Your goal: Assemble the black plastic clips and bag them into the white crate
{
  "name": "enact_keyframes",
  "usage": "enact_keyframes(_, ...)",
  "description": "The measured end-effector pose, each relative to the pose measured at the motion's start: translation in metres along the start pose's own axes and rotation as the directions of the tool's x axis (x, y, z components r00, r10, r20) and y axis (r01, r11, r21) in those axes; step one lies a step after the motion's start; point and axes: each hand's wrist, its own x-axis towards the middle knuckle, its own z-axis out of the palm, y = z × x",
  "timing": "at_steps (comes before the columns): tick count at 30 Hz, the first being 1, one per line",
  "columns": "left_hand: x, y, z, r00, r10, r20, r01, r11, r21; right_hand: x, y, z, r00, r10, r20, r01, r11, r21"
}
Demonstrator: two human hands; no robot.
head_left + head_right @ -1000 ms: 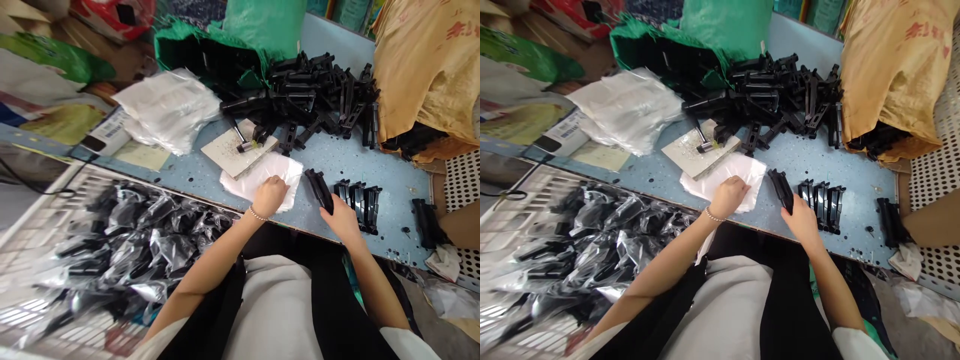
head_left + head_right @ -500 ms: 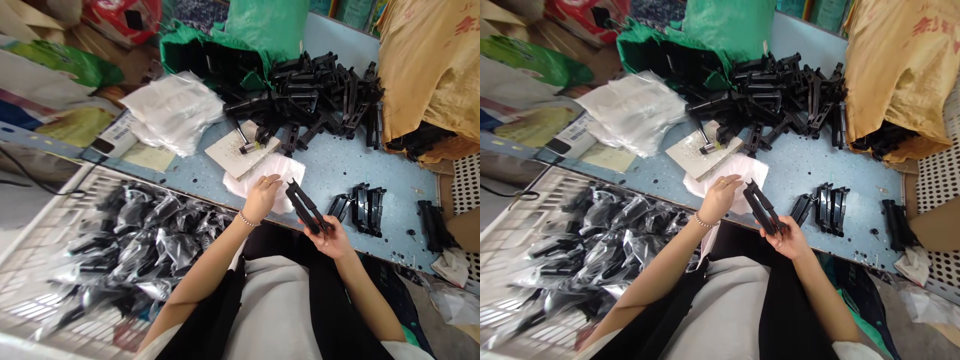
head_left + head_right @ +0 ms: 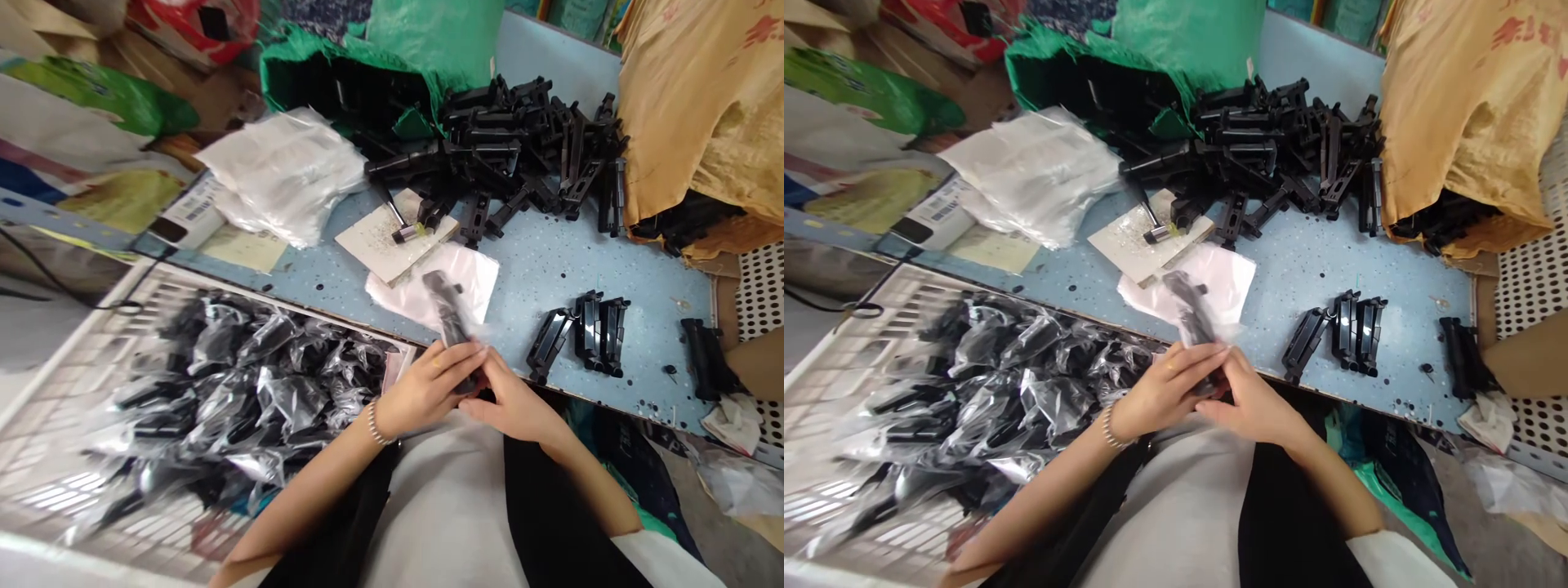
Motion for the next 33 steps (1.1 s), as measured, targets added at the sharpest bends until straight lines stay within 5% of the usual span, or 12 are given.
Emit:
enact_keyframes(2,-0.023,0.007,-0.039,0.984,-0.172,0.038,0.172,0.985,-0.008,-0.015,-0.011,-0.013,0.984,-0.088,0.156,0.105,0.989,-0.101)
enact_keyframes(4,-0.051,0.004,-0.075,0.904,-0.408,0.127,0.410,0.912,0.008,-0.026,-0.012,-0.038,0.991,-0.119,0.054,0.130,0.940,-0.316)
enact_keyframes(7,-0.090,-0.026,-0.093,0.657,-0.694,0.295,0.671,0.716,0.191,-0.033,0.004,-0.084,0.962,-0.128,-0.242,-0.105,0.643,-0.759)
enact_keyframes(9,-0.104,-0.053,-0.081,0.449,-0.819,0.358,0.731,0.567,0.380,-0.030,0.021,-0.111,0.960,-0.117,-0.255,-0.191,0.390,-0.901)
enact_keyframes(11,-0.102,-0.072,-0.063,0.342,-0.866,0.365,0.729,0.489,0.479,-0.023,0.035,-0.129,0.983,-0.101,-0.154,-0.126,0.245,-0.961)
enact_keyframes(13,-0.081,-0.076,-0.044,0.417,-0.815,0.403,0.748,0.559,0.357,-0.014,0.043,-0.138,0.995,-0.087,-0.042,-0.024,0.200,-0.979)
enact_keyframes(15,-0.044,-0.068,-0.026,0.611,-0.691,0.386,0.731,0.680,0.060,-0.008,0.044,-0.138,0.998,-0.051,0.037,0.046,0.197,-0.979)
enact_keyframes(19,0.044,-0.059,0.022,0.861,-0.509,0.019,0.509,0.858,-0.074,-0.011,0.037,-0.134,0.994,0.003,0.112,0.108,0.248,-0.963)
enact_keyframes(23,0.082,-0.080,0.060,0.842,-0.539,-0.026,0.526,0.808,0.265,-0.031,0.033,-0.139,0.998,0.061,-0.023,-0.053,0.548,-0.835)
enact_keyframes(27,0.073,-0.102,0.056,0.809,-0.588,0.005,0.588,0.809,0.030,-0.040,0.038,-0.122,0.968,0.193,-0.160,-0.217,0.965,-0.145)
enact_keyframes(30,0.066,-0.108,0.046,0.764,-0.645,-0.018,0.625,0.747,-0.228,-0.027,0.044,-0.085,0.979,0.205,0.001,-0.181,0.859,0.479)
enact_keyframes(33,0.066,-0.108,0.044,0.730,-0.681,-0.060,0.634,0.708,-0.311,-0.008,0.052,-0.050,0.968,0.226,0.113,-0.229,0.598,0.768)
